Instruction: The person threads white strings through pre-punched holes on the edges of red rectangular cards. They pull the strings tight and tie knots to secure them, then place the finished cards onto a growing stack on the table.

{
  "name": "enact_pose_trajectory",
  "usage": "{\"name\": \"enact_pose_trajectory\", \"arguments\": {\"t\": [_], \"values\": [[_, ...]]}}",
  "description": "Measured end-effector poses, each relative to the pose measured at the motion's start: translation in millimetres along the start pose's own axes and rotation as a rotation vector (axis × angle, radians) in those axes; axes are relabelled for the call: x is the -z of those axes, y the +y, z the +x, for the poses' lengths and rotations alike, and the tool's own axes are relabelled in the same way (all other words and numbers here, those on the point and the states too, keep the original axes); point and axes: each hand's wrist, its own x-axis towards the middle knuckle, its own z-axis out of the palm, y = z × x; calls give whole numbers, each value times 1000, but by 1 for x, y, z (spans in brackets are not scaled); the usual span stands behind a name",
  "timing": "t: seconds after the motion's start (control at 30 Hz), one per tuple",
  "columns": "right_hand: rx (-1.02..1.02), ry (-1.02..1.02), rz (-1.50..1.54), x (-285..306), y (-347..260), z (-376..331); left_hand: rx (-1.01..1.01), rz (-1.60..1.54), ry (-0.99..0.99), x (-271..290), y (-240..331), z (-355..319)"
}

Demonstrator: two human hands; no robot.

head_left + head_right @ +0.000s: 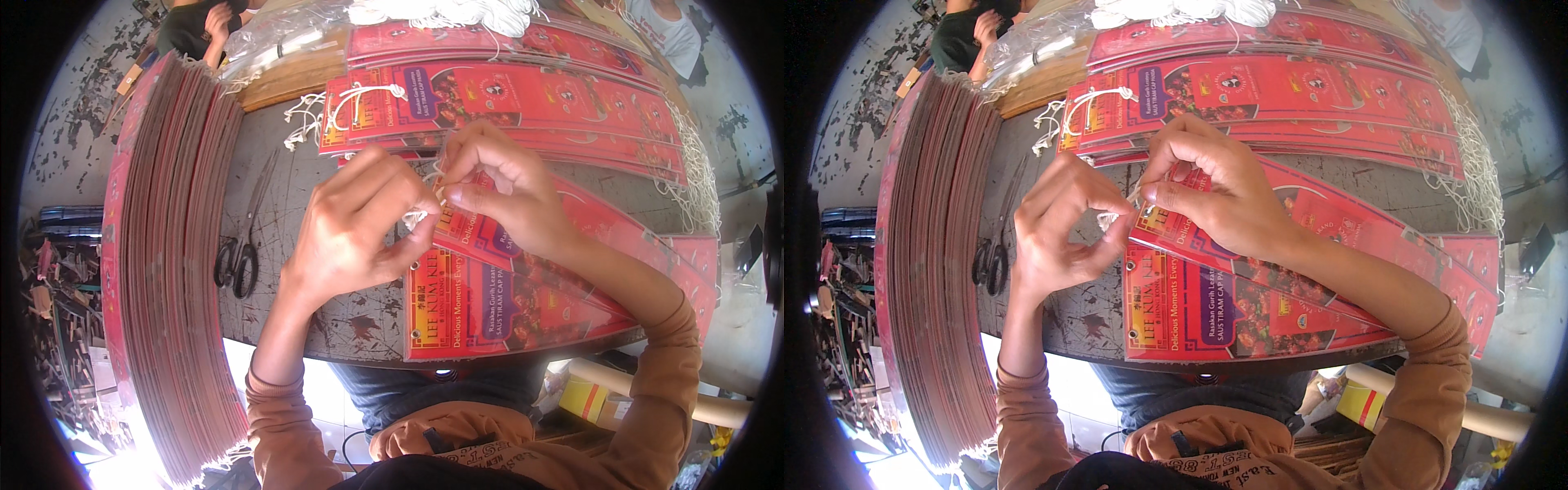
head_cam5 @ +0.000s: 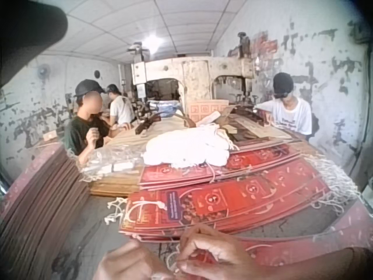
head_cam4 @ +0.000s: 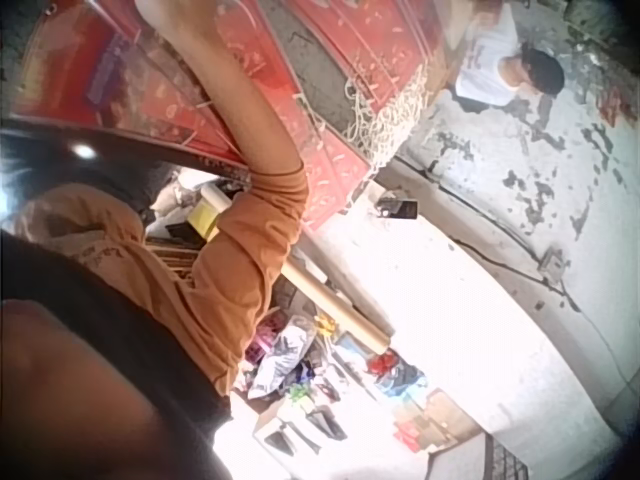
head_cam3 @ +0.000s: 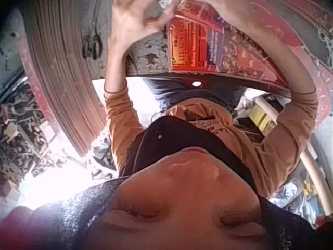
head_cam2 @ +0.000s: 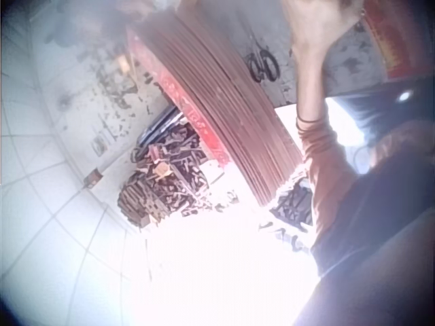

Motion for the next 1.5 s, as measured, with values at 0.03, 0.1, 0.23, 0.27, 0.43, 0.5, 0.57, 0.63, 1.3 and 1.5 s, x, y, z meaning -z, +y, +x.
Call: {"name": "enact_pose_trajectory", "arguments": {"t": [0.03,0.1,0.23,0.27,0.43,0.5,0.57,0.63,1.3,1.5], "values": [[20,-14,-47,1,1,1,0,-12,5,1,0,0],[45,-4,-65,-1,-1,1,20,-59,6,1,1,1],[160,21,-72,-3,-1,0,49,-88,35,3,2,1],[210,10,-103,-3,1,1,58,-98,32,3,2,1],[337,-16,-362,-4,-5,1,61,-141,34,-5,5,1],[356,-6,-413,-4,-4,1,55,-127,48,-6,4,-1],[341,9,-462,-7,-10,-1,40,-118,59,-6,3,-1],[337,17,-467,-9,-10,-1,19,-106,70,-6,3,-1],[105,160,-328,-4,8,-2,105,-51,265,0,-3,0],[66,180,-293,-1,13,-2,207,67,450,9,-24,-3]]}}
